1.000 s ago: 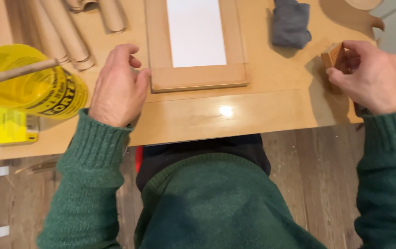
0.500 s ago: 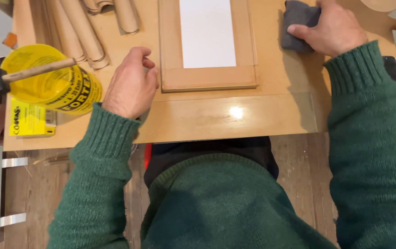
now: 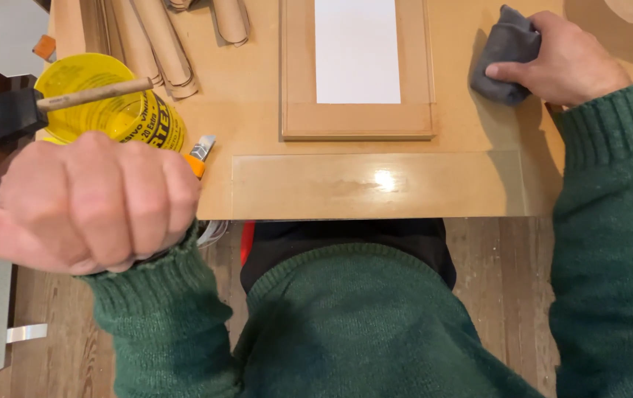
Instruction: Assembling a picture frame by cleaning the backboard and gluing wooden strips to the frame.
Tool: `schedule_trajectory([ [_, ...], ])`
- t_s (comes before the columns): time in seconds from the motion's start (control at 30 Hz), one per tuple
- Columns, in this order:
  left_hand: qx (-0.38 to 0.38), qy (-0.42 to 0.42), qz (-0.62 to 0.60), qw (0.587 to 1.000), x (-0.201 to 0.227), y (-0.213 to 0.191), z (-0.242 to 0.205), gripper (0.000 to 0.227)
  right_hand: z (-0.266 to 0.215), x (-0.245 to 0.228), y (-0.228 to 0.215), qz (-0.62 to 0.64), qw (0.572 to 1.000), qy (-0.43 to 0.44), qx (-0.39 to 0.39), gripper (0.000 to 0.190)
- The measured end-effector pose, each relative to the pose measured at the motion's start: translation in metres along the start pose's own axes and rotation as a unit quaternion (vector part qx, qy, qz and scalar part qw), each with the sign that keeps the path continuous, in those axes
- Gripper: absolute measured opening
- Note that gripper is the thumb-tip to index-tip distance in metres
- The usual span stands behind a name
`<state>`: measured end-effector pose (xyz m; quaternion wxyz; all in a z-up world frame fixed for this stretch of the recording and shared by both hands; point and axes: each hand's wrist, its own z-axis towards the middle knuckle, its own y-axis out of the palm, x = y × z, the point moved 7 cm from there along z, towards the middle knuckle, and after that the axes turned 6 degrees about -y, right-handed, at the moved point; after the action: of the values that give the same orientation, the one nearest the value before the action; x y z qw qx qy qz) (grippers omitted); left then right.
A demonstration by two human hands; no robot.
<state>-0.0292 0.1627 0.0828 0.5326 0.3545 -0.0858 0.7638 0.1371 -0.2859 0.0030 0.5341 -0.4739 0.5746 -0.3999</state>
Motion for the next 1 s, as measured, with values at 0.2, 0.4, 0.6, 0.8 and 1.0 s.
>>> schedule_trajectory([
  [0.2, 0.303, -0.422, 0.373, 0.769, -0.068, -0.02, 0.014, 0.038, 0.001, -0.004, 0.001, -0.036, 0.979, -0.188, 0.065, 0.056],
  [0.4, 0.219, -0.428, 0.674, 0.561, -0.118, -0.098, 0.005, 0.032, -0.027, -0.119, 0.002, 0.165, 0.938, -0.305, -0.01, 0.047],
  [0.6, 0.181, -0.484, 0.651, 0.556, -0.156, -0.157, 0.002, 0.029, -0.033, -0.163, 0.018, 0.044, 0.955, -0.289, -0.042, 0.058],
  [0.8, 0.222, -0.615, 0.434, 0.62, -0.167, -0.157, -0.01, 0.037, -0.024, -0.189, 0.031, 0.002, 0.951, -0.302, -0.059, 0.046],
  [1.0, 0.189, -0.645, 0.483, 0.562, -0.16, -0.146, -0.006, 0.031, -0.027, -0.248, 0.048, 0.131, 0.903, -0.409, 0.002, 0.043],
])
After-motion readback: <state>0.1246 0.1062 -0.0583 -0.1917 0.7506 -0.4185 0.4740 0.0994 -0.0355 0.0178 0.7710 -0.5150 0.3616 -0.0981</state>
